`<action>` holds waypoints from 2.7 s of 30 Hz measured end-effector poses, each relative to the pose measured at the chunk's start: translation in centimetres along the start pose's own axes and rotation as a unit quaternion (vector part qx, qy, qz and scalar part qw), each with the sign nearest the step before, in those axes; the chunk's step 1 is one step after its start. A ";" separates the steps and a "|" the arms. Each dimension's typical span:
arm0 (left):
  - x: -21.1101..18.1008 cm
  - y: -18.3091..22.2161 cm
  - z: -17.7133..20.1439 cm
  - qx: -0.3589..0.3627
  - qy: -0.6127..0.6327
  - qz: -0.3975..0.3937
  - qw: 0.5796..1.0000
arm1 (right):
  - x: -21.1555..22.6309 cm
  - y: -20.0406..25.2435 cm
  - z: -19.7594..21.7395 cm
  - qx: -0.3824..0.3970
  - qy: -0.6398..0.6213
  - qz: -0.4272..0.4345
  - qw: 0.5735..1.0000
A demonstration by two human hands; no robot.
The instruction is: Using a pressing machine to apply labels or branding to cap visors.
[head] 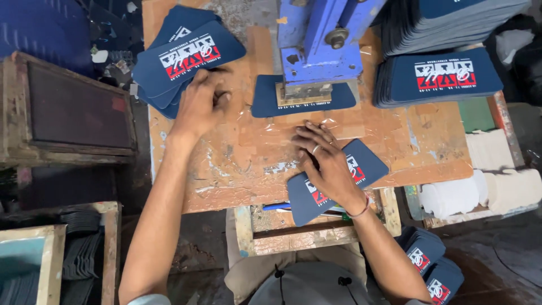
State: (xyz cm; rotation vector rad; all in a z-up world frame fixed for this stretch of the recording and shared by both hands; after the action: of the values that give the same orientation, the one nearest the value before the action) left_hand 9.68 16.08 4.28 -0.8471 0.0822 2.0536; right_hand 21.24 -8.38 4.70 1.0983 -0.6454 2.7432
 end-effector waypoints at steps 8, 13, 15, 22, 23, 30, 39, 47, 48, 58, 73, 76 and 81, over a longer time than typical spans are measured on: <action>1.0 -0.1 -0.8 -0.027 -0.011 -0.020 0.999 | 0.0 0.0 0.0 0.003 -0.002 -0.008 1.000; 0.2 0.0 -0.7 -0.056 -0.063 -0.004 0.996 | -0.1 0.1 0.0 0.000 -0.001 -0.005 1.000; 0.4 0.0 -0.7 -0.048 -0.077 0.043 0.995 | -0.1 0.1 0.0 0.002 0.000 -0.006 1.000; 0.7 -0.7 -1.5 -0.048 -0.106 0.065 0.991 | -0.1 0.2 0.1 -0.005 -0.001 -0.004 1.000; 1.3 -1.1 -2.2 -0.030 -0.144 0.073 0.986 | 0.0 0.1 0.2 -0.005 -0.004 -0.002 1.000; 0.4 -0.5 -4.9 0.004 -0.327 -0.037 0.944 | -0.2 0.3 0.0 -0.003 -0.004 0.002 1.000; -1.8 3.4 -2.7 0.019 -0.131 -0.052 0.990 | 0.0 0.3 0.2 -0.005 -0.009 0.005 1.000; -2.9 0.6 -0.5 0.017 -0.006 -0.067 0.998 | -0.1 0.2 0.1 -0.002 -0.008 -0.001 1.000; -1.8 0.3 -0.9 0.038 0.034 -0.003 0.999 | -0.1 0.2 0.2 -0.004 -0.006 0.001 1.000; -6.2 8.7 6.7 -0.201 0.061 -0.053 0.976 | -0.2 0.3 0.0 -0.004 -0.010 0.000 1.000; -13.3 -3.9 6.1 -0.287 0.197 -0.138 0.927 | 1.0 0.0 0.5 -0.006 -0.003 0.022 1.000; -13.7 -4.0 6.5 -0.357 0.107 -0.182 0.910 | 1.0 -0.2 0.6 -0.008 -0.011 0.016 1.000; -14.6 -2.4 8.1 -0.359 0.155 -0.161 0.906 | 1.0 -0.2 0.6 -0.009 -0.025 0.011 1.000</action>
State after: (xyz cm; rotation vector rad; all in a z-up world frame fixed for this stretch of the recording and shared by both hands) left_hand 12.62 10.04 19.78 -1.5192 -0.6380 1.6084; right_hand 20.94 -8.54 5.83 1.1661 -0.6918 2.7307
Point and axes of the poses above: each hand's wrist, its own y-axis away from the middle knuckle, its own z-axis out of the back of the hand, x = y × z, the point moved 9 cm from there along -y, towards the middle knuckle, and after that the axes turned 4 degrees about -y, right-handed, at the moved point
